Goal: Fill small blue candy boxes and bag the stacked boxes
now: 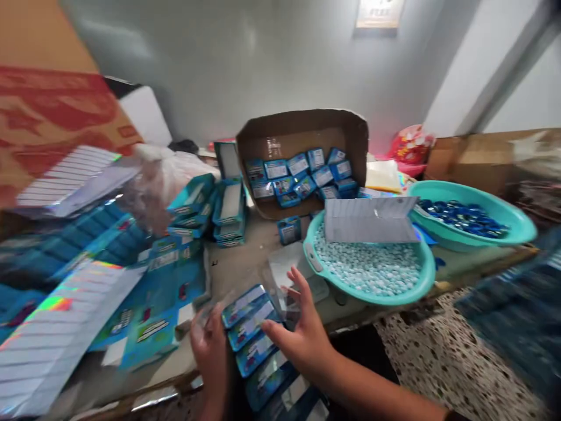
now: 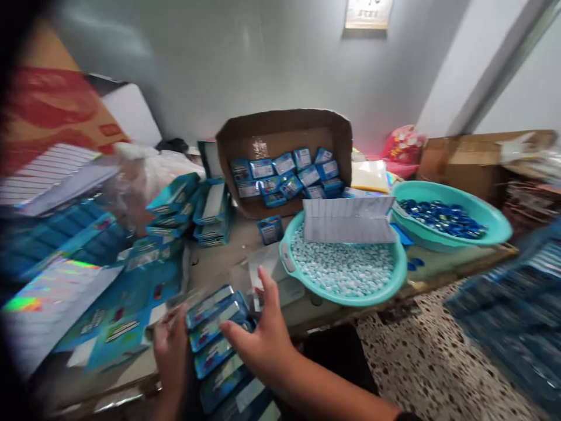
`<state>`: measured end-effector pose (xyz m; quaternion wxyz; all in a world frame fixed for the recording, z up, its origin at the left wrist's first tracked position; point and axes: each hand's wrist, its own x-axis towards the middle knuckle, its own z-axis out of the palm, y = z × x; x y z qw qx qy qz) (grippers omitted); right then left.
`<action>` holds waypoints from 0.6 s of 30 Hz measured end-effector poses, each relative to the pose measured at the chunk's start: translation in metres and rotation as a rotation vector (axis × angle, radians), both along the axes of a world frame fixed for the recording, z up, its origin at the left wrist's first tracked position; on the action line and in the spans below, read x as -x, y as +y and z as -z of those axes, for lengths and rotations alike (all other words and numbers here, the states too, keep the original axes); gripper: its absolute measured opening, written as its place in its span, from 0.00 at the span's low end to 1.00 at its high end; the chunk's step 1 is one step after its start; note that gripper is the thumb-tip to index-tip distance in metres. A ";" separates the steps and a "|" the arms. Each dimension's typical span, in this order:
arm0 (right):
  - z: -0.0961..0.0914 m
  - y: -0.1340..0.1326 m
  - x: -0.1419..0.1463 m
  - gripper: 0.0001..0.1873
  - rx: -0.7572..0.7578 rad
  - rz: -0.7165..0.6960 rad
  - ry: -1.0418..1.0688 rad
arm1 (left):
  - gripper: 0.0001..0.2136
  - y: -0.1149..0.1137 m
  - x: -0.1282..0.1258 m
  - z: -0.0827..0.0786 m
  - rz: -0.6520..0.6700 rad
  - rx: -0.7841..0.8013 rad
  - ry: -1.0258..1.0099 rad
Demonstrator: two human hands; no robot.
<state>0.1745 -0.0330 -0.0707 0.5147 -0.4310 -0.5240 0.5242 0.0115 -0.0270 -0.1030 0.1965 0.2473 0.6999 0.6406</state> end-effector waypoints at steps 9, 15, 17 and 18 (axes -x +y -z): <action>-0.006 0.013 -0.011 0.25 -0.260 -0.012 -0.442 | 0.26 0.010 0.008 -0.015 0.072 -0.054 0.055; -0.005 0.022 -0.023 0.08 -0.665 0.090 -0.469 | 0.26 -0.007 0.004 -0.032 0.184 -0.138 0.030; -0.006 0.023 -0.025 0.07 -0.781 0.080 -0.475 | 0.25 -0.015 -0.003 -0.037 0.237 -0.152 -0.018; -0.006 0.023 -0.025 0.07 -0.819 0.067 -0.480 | 0.25 -0.019 -0.007 -0.038 0.239 -0.151 -0.041</action>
